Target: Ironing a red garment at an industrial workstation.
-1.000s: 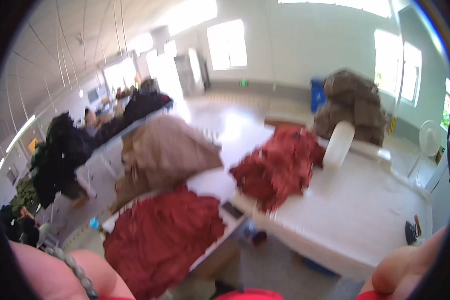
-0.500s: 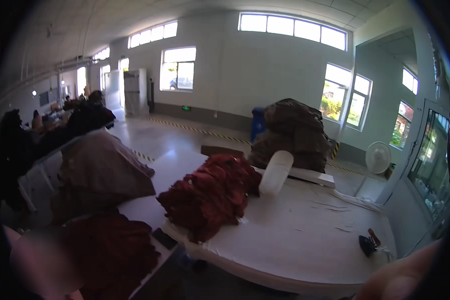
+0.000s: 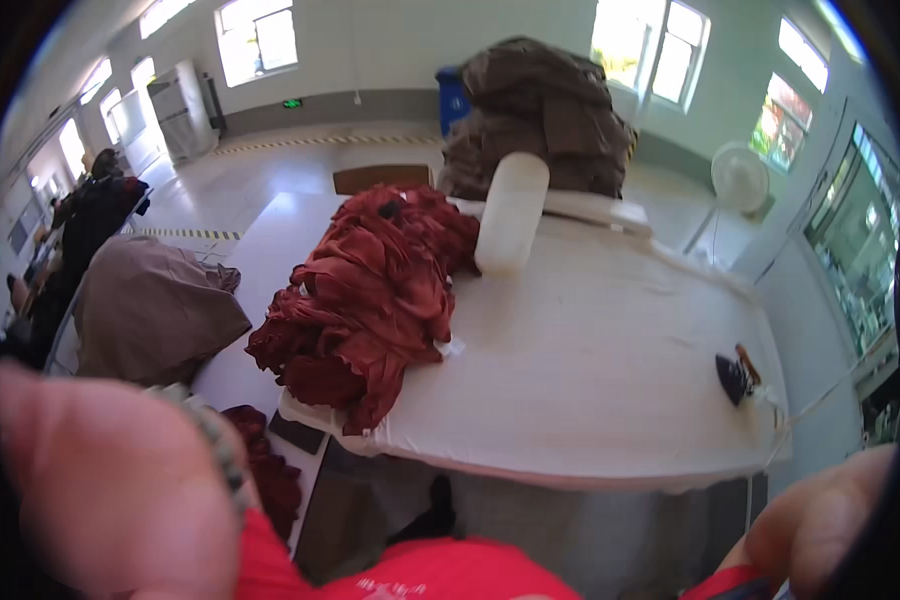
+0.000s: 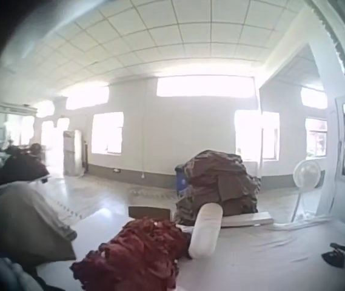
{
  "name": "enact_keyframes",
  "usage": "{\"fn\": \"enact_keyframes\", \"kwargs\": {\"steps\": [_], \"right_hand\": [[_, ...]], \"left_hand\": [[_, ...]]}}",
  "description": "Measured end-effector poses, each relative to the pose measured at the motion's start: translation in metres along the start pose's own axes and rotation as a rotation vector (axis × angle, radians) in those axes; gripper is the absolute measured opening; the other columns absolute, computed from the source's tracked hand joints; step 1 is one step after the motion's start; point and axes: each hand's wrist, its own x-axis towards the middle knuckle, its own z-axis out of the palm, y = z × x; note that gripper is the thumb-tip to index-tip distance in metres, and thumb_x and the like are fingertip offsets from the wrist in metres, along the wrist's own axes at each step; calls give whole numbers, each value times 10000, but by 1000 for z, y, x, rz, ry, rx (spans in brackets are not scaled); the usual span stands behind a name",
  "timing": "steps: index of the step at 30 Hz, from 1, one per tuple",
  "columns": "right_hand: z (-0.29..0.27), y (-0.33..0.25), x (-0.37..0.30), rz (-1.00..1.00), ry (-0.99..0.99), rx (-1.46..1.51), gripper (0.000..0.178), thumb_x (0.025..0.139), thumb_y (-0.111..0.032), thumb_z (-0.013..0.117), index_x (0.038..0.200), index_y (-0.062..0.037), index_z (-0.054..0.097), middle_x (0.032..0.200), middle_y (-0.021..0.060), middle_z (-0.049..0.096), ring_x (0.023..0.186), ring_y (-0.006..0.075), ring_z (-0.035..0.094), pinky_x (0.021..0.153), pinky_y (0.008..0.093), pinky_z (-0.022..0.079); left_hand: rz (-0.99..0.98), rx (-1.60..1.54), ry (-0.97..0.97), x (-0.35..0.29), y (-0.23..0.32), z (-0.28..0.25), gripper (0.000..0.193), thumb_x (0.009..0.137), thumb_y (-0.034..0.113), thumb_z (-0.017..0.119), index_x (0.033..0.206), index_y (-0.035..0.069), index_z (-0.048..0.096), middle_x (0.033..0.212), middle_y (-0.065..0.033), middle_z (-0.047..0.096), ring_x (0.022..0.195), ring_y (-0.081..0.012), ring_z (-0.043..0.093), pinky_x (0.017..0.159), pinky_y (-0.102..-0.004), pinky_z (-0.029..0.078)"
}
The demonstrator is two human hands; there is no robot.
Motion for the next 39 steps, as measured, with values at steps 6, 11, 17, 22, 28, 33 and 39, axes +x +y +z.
{"fn": "enact_keyframes", "kwargs": {"steps": [6,11,17,22,28,33,39], "right_hand": [[50,27,-29,156,19,32,275,954,-175,639,1159,8,643,1076,171,700,996,322,672,906,442,519],[82,33,-236,1026,-721,22,357,894,-201,718,1226,-76,671,1056,117,721,926,287,716,806,375,567],[8,-62,-457,1604,-1280,-113,355,877,-336,692,1143,-101,709,983,146,734,923,356,704,817,471,555],[31,-6,-472,1626,-1137,43,348,886,-319,683,1142,-85,706,971,155,739,899,337,712,789,441,554],[146,141,-446,1597,-795,541,386,940,-325,634,1181,-31,701,948,133,745,871,277,718,765,404,563],[209,221,-457,2078,-534,1492,533,1050,-521,488,1273,-58,630,1047,101,736,912,265,724,843,418,587],[173,255,-512,2455,-381,1505,631,1068,-545,427,1472,-64,484,1351,111,636,1138,258,666,965,413,555]], "left_hand": [[-839,325,-216,-180,-142,121,422,970,239,650,1280,-45,614,1234,-202,667,1189,-340,626,1064,-437,462],[-1101,855,-1158,-396,-213,142,1024,781,341,826,1622,180,265,1640,-177,322,1501,-374,311,1196,-511,291],[-1259,730,-971,-491,-262,96,456,1026,290,579,1410,45,576,1367,-201,634,1233,-364,607,1034,-416,479],[-1144,875,-115,-404,-287,131,411,1093,257,462,1396,6,584,1329,-201,662,1152,-363,655,1024,-416,486],[-1059,451,-5,-230,-186,358,476,1105,287,367,1261,-48,666,1235,-202,682,1088,-319,657,985,-405,490],[-1710,-487,342,-194,16,585,301,1063,170,476,1172,54,733,939,-78,716,836,-239,650,798,-385,545],[-1800,-698,-905,-273,126,606,250,1071,211,553,1211,61,694,938,-77,721,848,-133,671,749,-285,531]]}}
